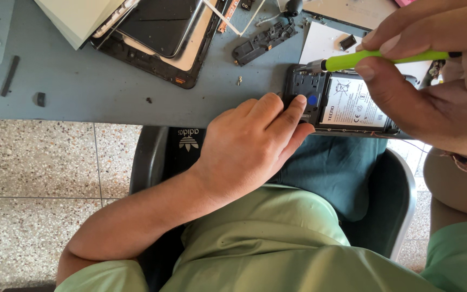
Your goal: The person disassembles a smartphone using a screwdriver, removes the back cover, and manipulates internal components including the battery and circuit board. They place removed parts on the table and continue working on the device.
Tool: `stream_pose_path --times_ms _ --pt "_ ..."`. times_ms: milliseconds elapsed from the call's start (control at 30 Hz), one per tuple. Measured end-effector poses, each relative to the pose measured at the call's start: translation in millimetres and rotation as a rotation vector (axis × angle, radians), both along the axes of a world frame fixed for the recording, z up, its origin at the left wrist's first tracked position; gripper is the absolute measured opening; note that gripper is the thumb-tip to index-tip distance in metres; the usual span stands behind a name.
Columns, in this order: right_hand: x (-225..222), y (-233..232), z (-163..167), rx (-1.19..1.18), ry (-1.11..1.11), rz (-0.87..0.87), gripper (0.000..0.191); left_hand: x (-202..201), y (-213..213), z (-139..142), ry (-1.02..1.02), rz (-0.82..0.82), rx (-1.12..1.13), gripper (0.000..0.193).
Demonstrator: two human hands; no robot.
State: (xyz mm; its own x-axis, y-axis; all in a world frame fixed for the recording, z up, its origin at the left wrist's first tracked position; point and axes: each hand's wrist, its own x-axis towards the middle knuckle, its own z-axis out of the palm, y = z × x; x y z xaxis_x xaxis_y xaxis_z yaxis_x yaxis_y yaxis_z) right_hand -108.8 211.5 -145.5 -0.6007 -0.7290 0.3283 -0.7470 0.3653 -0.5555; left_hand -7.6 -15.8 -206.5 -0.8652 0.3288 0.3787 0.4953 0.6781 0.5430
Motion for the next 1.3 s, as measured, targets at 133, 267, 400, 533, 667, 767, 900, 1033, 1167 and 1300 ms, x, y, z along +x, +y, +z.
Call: stream_pose_path --times_ms 133,267,400,533,667,767,900,1033,1167,1300 --pt "-2.2 -2.8 2.5 0.0 0.023 0.029 0.036 -0.1 0.0 0.2 -0.002 -0.003 0.005 0.037" --pt "-4.1 -6.2 2.8 -0.018 0.033 0.046 0.036 -0.3 -0.2 0.0 0.0 -0.003 0.006 0.036" --pt "-9.7 -8.7 6.7 0.014 0.089 0.093 0.034 -0.3 0.2 -0.2 0.001 -0.002 0.005 0.037" --pt "-19.0 -11.0 14.4 0.072 0.099 0.183 0.029 -0.2 0.5 0.0 0.002 -0.005 0.005 0.037" --pt "-24.4 -17.4 22.6 0.089 0.112 0.282 0.025 -0.2 0.6 0.5 0.008 0.002 -0.008 0.037" --pt "-27.7 -23.5 28.8 0.11 0.109 0.321 0.024 -0.7 0.2 0.8 0.011 0.002 -0.016 0.036" --pt "-25.9 -28.7 31.7 0.138 0.077 0.274 0.022 -0.6 0.3 1.3 0.009 0.01 -0.015 0.036" --pt "-18.2 -26.6 29.2 0.188 0.016 0.135 0.022 -0.4 0.4 1.5 0.004 0.006 -0.014 0.036" --pt "-18.0 -21.8 25.1 0.291 0.152 0.184 0.026 -0.8 0.4 1.3 0.002 0.005 -0.004 0.036" --pt "-15.9 -18.6 21.0 0.263 -0.099 -0.036 0.026 -0.7 0.4 1.8 -0.008 -0.003 -0.001 0.035"
